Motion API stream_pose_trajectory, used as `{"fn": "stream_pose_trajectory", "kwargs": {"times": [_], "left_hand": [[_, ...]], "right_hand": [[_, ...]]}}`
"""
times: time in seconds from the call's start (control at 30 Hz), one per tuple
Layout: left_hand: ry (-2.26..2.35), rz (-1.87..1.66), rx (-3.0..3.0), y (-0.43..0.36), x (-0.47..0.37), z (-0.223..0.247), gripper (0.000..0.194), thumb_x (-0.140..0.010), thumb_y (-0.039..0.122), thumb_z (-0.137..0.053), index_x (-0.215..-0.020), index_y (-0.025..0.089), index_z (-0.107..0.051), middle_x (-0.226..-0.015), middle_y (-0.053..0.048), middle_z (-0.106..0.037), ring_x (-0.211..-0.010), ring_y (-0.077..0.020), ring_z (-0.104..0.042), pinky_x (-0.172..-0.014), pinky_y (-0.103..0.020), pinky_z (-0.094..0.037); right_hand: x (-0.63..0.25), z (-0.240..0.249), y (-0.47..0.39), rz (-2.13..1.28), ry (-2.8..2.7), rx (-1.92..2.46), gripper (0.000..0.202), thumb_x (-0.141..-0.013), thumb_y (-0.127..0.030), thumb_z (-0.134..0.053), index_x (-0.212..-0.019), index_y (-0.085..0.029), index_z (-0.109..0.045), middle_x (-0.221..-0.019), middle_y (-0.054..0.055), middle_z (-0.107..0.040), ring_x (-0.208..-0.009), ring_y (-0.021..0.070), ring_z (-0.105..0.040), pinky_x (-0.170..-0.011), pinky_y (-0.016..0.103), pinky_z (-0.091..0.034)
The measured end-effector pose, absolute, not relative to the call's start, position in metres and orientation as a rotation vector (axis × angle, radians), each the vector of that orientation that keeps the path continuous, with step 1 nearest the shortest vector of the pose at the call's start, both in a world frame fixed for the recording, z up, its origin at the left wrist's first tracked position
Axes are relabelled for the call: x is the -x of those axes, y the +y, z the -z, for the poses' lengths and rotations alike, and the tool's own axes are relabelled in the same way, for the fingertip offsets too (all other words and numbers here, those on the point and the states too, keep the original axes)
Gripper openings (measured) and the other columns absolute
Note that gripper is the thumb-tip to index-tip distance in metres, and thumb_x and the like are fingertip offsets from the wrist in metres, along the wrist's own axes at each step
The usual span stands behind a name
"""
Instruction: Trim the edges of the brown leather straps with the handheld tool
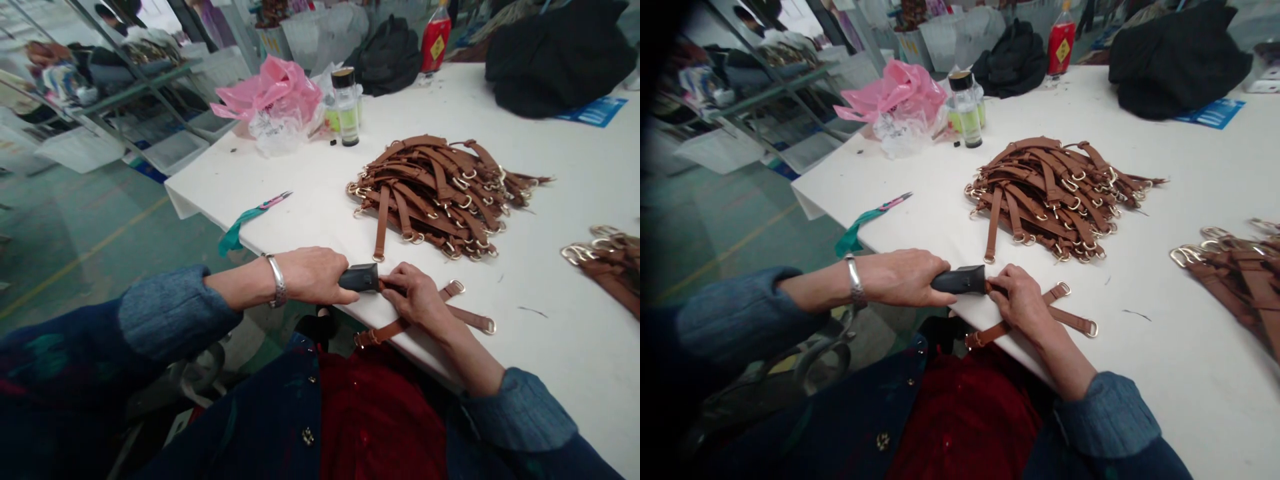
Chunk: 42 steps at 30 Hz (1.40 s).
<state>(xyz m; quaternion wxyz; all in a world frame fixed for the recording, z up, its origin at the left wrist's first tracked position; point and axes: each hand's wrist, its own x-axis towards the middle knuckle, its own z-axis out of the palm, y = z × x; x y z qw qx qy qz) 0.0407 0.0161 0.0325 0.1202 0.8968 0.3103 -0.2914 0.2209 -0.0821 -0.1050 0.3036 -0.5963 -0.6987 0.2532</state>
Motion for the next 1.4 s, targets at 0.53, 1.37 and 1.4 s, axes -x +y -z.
{"fn": "stream_pose_trajectory", "kwargs": {"times": [0.53, 1.37, 1.4], "left_hand": [[0.932, 0.822, -2.540, 0.019, -0.034, -0.029, 0.055, -0.077, 0.064, -0.041, -0.092, 0.016, -0.064, -0.081, -0.011, -0.066, -0.070, -0.0222, -0.059, -0.060, -0.030, -0.038], [0.947, 0.743, -2.596, 0.010, -0.031, -0.022, 0.049, -0.077, 0.061, -0.041, -0.090, 0.018, -0.062, -0.080, -0.009, -0.066, -0.072, -0.0225, -0.060, -0.059, -0.030, -0.038], [0.952, 0.743, -2.574, 0.012, -0.027, -0.023, 0.049, -0.078, 0.061, -0.041, -0.089, 0.018, -0.062, -0.081, -0.009, -0.067, -0.072, -0.0222, -0.060, -0.060, -0.030, -0.039]], "right_hand": [[-0.223, 0.095, -0.081, -0.752, -1.832, 1.598, 0.020, -0.081, -0.015, -0.056, -0.095, -0.022, -0.068, -0.083, 0.004, -0.056, -0.078, 0.0157, -0.052, -0.072, 0.028, -0.041], [-0.223, 0.096, -0.083, -0.740, -1.835, 1.583, 0.017, -0.081, -0.013, -0.055, -0.091, -0.020, -0.066, -0.084, 0.004, -0.055, -0.079, 0.0151, -0.052, -0.073, 0.028, -0.041], [-0.223, 0.095, -0.083, -0.740, -1.844, 1.575, 0.016, -0.081, -0.013, -0.054, -0.089, -0.020, -0.066, -0.084, 0.004, -0.055, -0.079, 0.0151, -0.051, -0.072, 0.027, -0.041]]}}
